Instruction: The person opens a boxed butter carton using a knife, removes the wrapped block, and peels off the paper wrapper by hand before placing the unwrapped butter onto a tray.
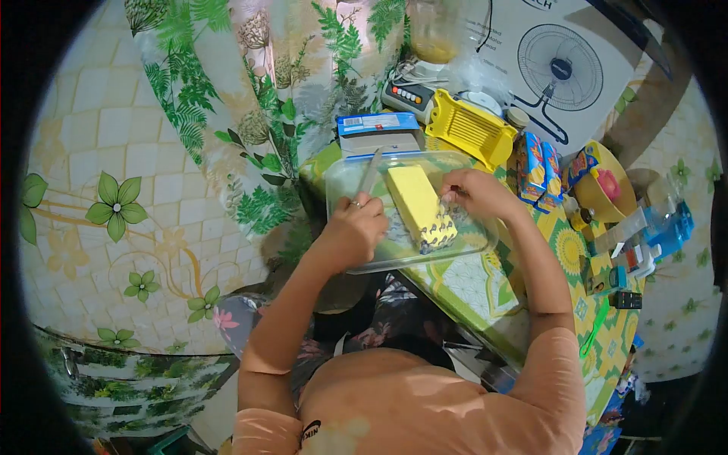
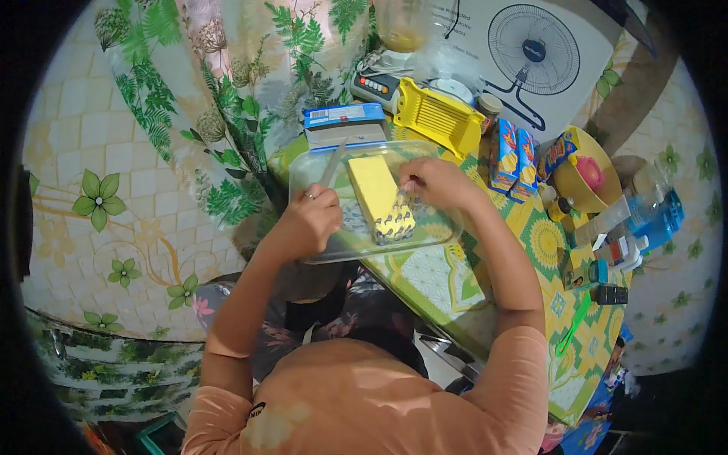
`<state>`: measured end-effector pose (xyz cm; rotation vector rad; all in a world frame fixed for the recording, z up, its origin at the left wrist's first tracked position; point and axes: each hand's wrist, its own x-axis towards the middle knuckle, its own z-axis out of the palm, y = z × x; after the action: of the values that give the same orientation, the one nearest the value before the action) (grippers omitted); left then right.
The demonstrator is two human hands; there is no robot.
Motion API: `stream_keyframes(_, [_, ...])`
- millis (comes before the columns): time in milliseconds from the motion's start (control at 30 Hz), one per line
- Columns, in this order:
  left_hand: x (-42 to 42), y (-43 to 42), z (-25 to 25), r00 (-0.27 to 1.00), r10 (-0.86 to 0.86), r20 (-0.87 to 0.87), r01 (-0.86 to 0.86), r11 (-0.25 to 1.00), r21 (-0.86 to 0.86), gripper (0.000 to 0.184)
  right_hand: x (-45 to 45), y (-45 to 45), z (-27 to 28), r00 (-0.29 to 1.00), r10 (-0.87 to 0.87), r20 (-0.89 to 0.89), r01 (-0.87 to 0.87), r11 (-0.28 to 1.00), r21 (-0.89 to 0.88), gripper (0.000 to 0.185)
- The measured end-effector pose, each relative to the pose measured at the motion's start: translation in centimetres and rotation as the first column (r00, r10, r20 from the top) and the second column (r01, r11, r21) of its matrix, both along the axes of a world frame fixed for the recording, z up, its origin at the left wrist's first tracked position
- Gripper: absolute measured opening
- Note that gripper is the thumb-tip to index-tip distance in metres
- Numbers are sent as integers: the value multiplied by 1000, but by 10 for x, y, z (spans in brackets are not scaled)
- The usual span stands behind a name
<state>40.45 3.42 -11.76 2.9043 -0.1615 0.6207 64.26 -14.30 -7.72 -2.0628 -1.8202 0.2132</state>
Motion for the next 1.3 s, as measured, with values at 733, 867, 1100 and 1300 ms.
stream_keyframes(733, [-6, -26, 3, 949, 105, 297, -117, 993, 23, 2, -74, 82, -3, 906, -419, 62, 424, 893, -154, 114])
stream_keyframes(867, [-8, -30, 5, 951, 108, 290, -115, 993, 7, 2, -70, 83, -4, 886, -460, 64, 463, 865, -194, 115])
stream_keyframes(1100, [-26, -38, 15, 975, 105, 198, -98, 994, -45, 3, -53, 58, -1, 934, -332, -131, 347, 931, 116, 114])
stream_keyframes(1300, [-46, -48, 34, 952, 259, 162, -263, 965, 4, 5, -51, 29, 24, 812, 1, -584, 302, 855, 422, 116])
